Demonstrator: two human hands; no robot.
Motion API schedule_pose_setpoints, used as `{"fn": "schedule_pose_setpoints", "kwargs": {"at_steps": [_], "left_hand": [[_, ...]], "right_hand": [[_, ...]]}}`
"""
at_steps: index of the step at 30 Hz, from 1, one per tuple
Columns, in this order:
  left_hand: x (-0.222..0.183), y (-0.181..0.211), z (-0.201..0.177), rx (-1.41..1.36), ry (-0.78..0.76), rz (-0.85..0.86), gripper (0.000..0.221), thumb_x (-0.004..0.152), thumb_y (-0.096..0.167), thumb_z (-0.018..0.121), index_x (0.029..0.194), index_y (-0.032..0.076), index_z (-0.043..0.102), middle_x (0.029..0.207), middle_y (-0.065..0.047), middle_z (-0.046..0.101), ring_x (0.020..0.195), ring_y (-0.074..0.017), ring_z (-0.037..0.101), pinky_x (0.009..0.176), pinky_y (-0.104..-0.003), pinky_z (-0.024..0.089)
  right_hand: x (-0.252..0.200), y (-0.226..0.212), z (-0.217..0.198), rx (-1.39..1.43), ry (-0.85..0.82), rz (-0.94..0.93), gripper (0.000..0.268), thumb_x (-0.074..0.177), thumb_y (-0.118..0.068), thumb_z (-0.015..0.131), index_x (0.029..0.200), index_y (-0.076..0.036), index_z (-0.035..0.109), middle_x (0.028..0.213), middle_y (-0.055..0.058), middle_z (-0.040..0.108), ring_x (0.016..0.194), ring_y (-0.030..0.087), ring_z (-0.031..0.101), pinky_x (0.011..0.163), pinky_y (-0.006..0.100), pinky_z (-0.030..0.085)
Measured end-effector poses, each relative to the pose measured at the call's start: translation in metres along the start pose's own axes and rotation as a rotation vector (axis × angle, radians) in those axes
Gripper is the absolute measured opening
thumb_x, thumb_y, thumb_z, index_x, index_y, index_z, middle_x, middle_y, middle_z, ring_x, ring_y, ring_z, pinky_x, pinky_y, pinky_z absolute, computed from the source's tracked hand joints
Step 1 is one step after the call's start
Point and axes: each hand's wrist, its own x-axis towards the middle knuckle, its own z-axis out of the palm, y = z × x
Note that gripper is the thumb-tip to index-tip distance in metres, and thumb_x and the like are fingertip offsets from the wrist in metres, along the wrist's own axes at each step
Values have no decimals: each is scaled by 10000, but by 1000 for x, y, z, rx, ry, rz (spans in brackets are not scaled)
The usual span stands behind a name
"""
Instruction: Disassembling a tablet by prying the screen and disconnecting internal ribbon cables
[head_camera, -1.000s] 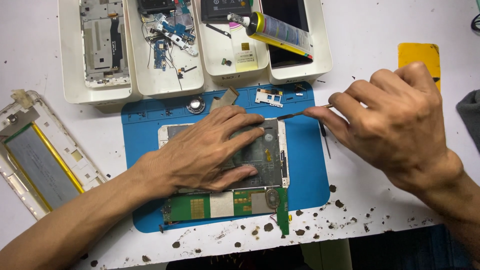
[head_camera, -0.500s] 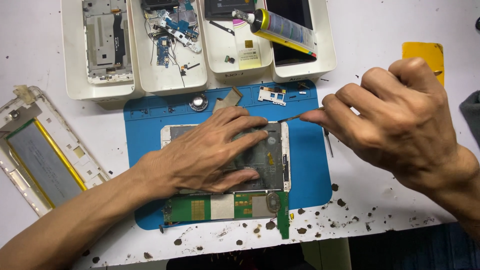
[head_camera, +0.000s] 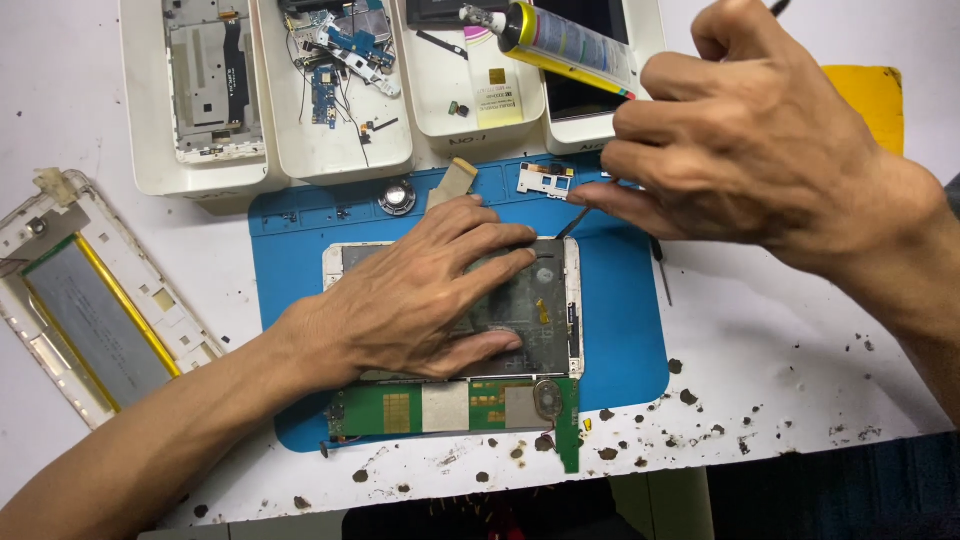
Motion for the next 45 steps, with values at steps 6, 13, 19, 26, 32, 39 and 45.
{"fn": "schedule_pose_setpoints", "kwargs": {"at_steps": [6,13,19,26,32,39,45], "left_hand": [[-1,0,1,45,25,24,634,1008,483,583,1314,-71,541,1208,-233,549,1034,-396,545,1057,-571,440],[1,5,2,172,15,30,661,1001,533,567,1313,-49,555,1144,-208,567,963,-362,559,1110,-588,378],[7,5,5,316,-22,25,755,1023,632,442,1335,-41,582,1138,-174,602,1017,-347,586,1129,-589,328],[16,2,8,291,-19,27,642,1017,651,498,1067,18,594,971,-140,543,949,-327,524,972,-537,406],[17,7,3,367,-29,44,643,1030,665,463,1061,34,586,948,-129,525,904,-309,472,826,-479,406],[20,13,0,407,-14,60,576,1057,650,441,939,93,531,854,-77,509,778,-261,510,814,-443,416],[21,21,-6,447,-59,38,542,1082,616,376,911,120,509,819,-59,519,735,-250,478,753,-438,396]], "right_hand": [[-6,2,21,271,-23,58,616,1137,-598,633,655,-216,600,624,-67,547,665,189,570,834,375,392],[-17,-1,19,251,-91,61,712,1074,-814,546,680,-228,629,637,-72,585,639,164,602,798,352,393],[-12,1,2,192,-33,18,773,1052,-921,495,683,-248,581,675,-86,545,706,181,596,809,373,437],[7,5,-4,221,-215,-63,733,992,-900,449,618,-282,574,658,-124,608,670,181,625,913,389,408],[2,13,8,552,-261,17,701,834,-896,608,599,-236,596,633,-50,633,592,204,564,855,397,349],[-4,10,-17,517,-146,-16,590,957,-754,629,672,-239,663,636,-77,634,620,219,629,798,406,356],[-15,-7,-40,299,-126,-78,519,1099,-644,509,755,-271,616,732,-38,602,661,213,612,737,379,467]]}}
